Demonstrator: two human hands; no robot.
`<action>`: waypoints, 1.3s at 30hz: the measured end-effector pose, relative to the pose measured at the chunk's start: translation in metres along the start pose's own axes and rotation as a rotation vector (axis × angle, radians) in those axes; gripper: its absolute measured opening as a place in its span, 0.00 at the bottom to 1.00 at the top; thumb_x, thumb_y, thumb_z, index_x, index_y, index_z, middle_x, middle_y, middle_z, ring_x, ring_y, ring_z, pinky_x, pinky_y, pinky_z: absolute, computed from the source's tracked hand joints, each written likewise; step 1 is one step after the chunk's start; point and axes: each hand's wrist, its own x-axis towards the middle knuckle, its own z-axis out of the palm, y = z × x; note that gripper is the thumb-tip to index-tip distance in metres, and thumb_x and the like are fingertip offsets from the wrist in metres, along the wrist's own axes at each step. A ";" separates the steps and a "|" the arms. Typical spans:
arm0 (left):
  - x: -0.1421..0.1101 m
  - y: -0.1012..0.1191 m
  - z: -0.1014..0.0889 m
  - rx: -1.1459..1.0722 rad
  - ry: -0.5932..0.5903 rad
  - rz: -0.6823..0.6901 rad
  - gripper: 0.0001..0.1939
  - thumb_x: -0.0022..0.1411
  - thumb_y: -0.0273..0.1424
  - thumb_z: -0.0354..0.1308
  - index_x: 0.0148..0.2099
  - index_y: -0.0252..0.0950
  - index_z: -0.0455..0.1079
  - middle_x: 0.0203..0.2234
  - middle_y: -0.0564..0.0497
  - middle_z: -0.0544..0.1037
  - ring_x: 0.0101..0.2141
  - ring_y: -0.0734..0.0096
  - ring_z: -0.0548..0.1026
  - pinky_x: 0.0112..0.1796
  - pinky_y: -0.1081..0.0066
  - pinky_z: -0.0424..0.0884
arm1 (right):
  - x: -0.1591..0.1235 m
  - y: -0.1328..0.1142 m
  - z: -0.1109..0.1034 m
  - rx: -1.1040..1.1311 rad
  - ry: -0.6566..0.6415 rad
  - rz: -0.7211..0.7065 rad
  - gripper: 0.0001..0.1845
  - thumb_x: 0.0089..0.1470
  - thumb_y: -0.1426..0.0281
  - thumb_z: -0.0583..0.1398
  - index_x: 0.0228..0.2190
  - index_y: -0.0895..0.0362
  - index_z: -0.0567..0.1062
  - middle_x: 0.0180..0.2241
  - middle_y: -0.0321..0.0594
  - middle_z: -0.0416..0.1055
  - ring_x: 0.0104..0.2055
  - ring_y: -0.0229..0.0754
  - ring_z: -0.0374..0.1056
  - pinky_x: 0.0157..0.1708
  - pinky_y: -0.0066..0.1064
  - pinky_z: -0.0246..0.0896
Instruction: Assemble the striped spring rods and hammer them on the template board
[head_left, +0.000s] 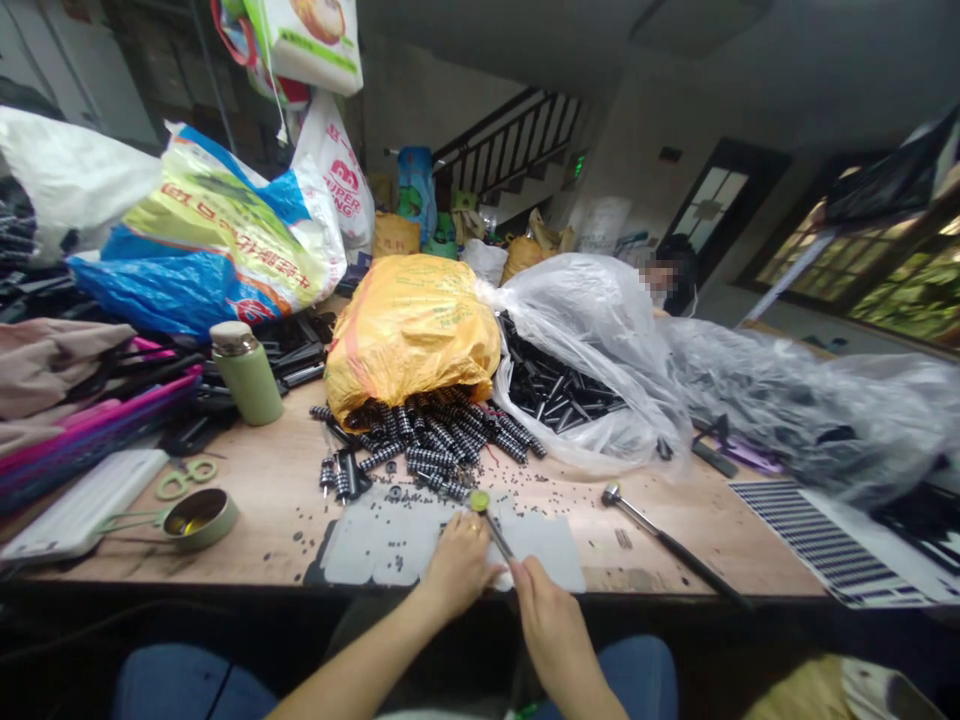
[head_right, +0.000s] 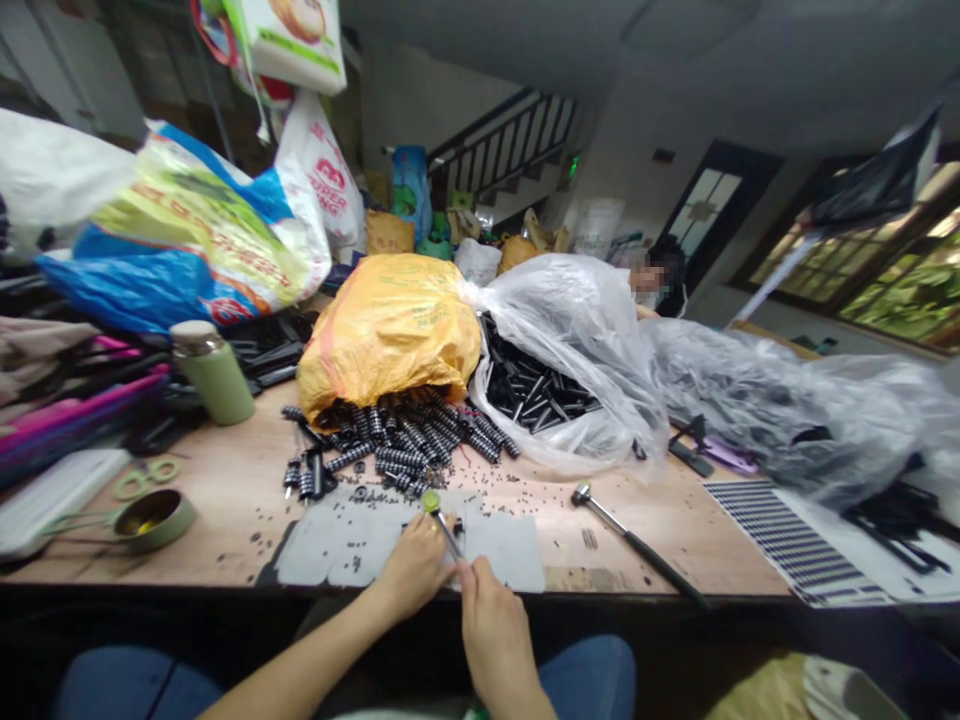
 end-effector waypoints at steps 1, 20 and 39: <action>-0.001 0.001 -0.004 -0.012 -0.006 -0.034 0.20 0.59 0.27 0.45 0.52 0.27 0.61 0.44 0.36 0.70 0.47 0.56 0.66 0.46 0.58 0.62 | 0.006 0.008 -0.005 0.002 0.035 0.035 0.20 0.62 0.63 0.38 0.28 0.54 0.64 0.23 0.39 0.73 0.27 0.45 0.72 0.22 0.28 0.52; 0.131 -0.169 -0.084 0.052 0.204 -0.730 0.26 0.57 0.17 0.41 0.59 0.17 0.49 0.41 0.26 0.68 0.39 0.48 0.73 0.38 0.56 0.67 | 0.208 0.061 -0.036 -0.092 0.327 0.130 0.13 0.60 0.70 0.47 0.39 0.60 0.68 0.42 0.45 0.68 0.46 0.41 0.61 0.47 0.31 0.54; 0.026 -0.051 -0.085 -0.832 0.145 -0.328 0.10 0.42 0.35 0.61 0.28 0.34 0.71 0.22 0.52 0.73 0.27 0.68 0.71 0.26 0.74 0.64 | 0.148 0.011 -0.083 0.157 -0.424 -0.490 0.10 0.50 0.60 0.58 0.30 0.53 0.74 0.25 0.31 0.71 0.28 0.35 0.67 0.31 0.24 0.59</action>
